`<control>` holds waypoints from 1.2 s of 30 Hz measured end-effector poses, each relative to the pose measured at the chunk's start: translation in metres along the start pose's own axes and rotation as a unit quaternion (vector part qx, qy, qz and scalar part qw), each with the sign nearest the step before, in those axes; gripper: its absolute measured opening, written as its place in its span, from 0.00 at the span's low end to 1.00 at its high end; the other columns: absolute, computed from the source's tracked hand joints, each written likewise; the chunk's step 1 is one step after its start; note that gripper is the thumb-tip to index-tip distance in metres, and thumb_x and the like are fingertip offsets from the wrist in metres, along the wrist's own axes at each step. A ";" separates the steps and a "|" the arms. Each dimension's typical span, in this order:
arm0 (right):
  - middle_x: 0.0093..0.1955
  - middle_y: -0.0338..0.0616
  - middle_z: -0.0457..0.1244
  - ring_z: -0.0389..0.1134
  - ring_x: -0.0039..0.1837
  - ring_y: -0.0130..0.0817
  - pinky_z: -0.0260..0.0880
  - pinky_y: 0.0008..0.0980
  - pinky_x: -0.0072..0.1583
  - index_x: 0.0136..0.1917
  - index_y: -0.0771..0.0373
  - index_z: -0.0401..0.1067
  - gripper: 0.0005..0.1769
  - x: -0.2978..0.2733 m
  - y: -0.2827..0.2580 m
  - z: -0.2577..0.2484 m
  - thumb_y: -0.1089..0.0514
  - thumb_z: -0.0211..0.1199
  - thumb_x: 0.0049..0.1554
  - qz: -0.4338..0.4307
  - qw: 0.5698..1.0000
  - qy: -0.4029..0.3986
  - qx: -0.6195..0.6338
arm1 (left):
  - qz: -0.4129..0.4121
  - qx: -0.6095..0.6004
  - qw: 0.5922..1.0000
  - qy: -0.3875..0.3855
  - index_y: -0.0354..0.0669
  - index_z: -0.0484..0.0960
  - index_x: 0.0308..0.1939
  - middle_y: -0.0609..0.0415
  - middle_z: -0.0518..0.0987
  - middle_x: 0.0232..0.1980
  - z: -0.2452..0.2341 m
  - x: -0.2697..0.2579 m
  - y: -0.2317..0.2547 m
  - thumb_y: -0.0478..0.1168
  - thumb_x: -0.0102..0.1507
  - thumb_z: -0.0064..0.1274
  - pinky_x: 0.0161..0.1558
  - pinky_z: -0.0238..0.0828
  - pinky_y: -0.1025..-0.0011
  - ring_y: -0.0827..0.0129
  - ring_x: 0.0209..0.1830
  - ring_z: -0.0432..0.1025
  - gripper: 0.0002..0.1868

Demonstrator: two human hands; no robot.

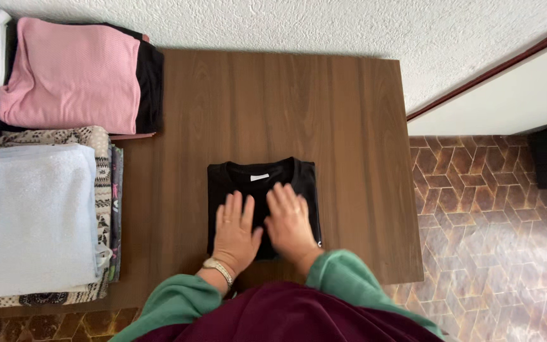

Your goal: The person folds a light green shirt and places it on a stack of folded items, then picks up a black shirt from a bed, spreads it on a table, and folds it.

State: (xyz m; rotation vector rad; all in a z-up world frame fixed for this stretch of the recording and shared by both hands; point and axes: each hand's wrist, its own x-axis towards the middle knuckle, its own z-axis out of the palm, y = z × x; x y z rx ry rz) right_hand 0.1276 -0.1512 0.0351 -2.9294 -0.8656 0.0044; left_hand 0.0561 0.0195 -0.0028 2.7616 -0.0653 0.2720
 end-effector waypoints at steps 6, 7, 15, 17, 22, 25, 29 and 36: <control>0.84 0.51 0.46 0.47 0.83 0.53 0.48 0.59 0.75 0.83 0.55 0.52 0.51 -0.035 0.009 0.042 0.35 0.63 0.53 -0.056 0.997 0.029 0.037 | 0.027 0.080 0.987 -0.140 0.45 0.43 0.83 0.34 0.38 0.85 0.007 -0.016 -0.011 0.67 0.63 0.45 0.77 0.34 0.46 0.45 0.85 0.36 0.53; 0.85 0.51 0.45 0.46 0.83 0.51 0.46 0.58 0.76 0.83 0.56 0.50 0.50 -0.036 0.016 0.042 0.31 0.56 0.57 -0.055 0.998 0.025 0.028 | 0.020 0.079 0.987 -0.139 0.44 0.44 0.82 0.32 0.39 0.84 0.005 -0.015 -0.014 0.69 0.61 0.49 0.77 0.34 0.45 0.42 0.84 0.37 0.56; 0.84 0.47 0.49 0.48 0.84 0.46 0.48 0.55 0.75 0.80 0.56 0.57 0.47 -0.049 0.046 0.020 0.32 0.61 0.56 0.052 0.998 -0.028 -0.003 | -0.040 0.134 0.975 -0.174 0.47 0.41 0.83 0.45 0.38 0.87 -0.011 -0.036 -0.067 0.68 0.66 0.39 0.77 0.32 0.42 0.53 0.85 0.37 0.50; 0.85 0.49 0.47 0.46 0.84 0.48 0.48 0.60 0.75 0.82 0.57 0.52 0.48 -0.065 0.053 0.029 0.36 0.62 0.56 0.050 0.998 0.022 0.000 | -0.013 0.129 0.978 -0.163 0.47 0.42 0.83 0.46 0.40 0.87 -0.026 -0.043 -0.065 0.65 0.69 0.33 0.77 0.34 0.42 0.54 0.86 0.37 0.45; 0.83 0.46 0.49 0.47 0.83 0.46 0.47 0.58 0.75 0.81 0.52 0.54 0.53 -0.096 -0.018 0.032 0.31 0.64 0.50 -0.037 0.999 0.014 -0.015 | 0.095 0.133 0.964 -0.212 0.49 0.44 0.82 0.47 0.42 0.86 -0.018 -0.077 -0.035 0.67 0.66 0.39 0.76 0.34 0.40 0.54 0.84 0.37 0.48; 0.83 0.46 0.49 0.48 0.83 0.48 0.49 0.58 0.74 0.82 0.51 0.52 0.54 -0.100 -0.008 0.030 0.31 0.65 0.50 -0.029 0.999 0.022 -0.012 | 0.078 0.128 0.946 -0.286 0.50 0.38 0.83 0.46 0.37 0.86 -0.044 -0.065 -0.034 0.68 0.68 0.36 0.77 0.31 0.40 0.53 0.85 0.35 0.48; 0.87 0.39 0.42 0.42 0.85 0.42 0.44 0.57 0.77 0.84 0.44 0.47 0.51 -0.118 0.023 0.021 0.25 0.57 0.55 0.082 0.994 -0.076 -0.008 | 0.004 0.138 0.938 -0.318 0.57 0.36 0.83 0.51 0.33 0.87 -0.072 -0.068 -0.047 0.70 0.69 0.30 0.78 0.32 0.44 0.57 0.85 0.35 0.46; 0.68 0.60 0.63 0.64 0.72 0.57 0.67 0.52 0.69 0.77 0.61 0.62 0.37 -0.099 0.070 0.058 0.43 0.63 0.60 0.295 0.940 0.007 0.170 | -0.167 0.031 0.959 -0.228 0.44 0.51 0.80 0.45 0.64 0.74 -0.051 -0.053 -0.047 0.56 0.67 0.48 0.68 0.67 0.58 0.53 0.74 0.63 0.43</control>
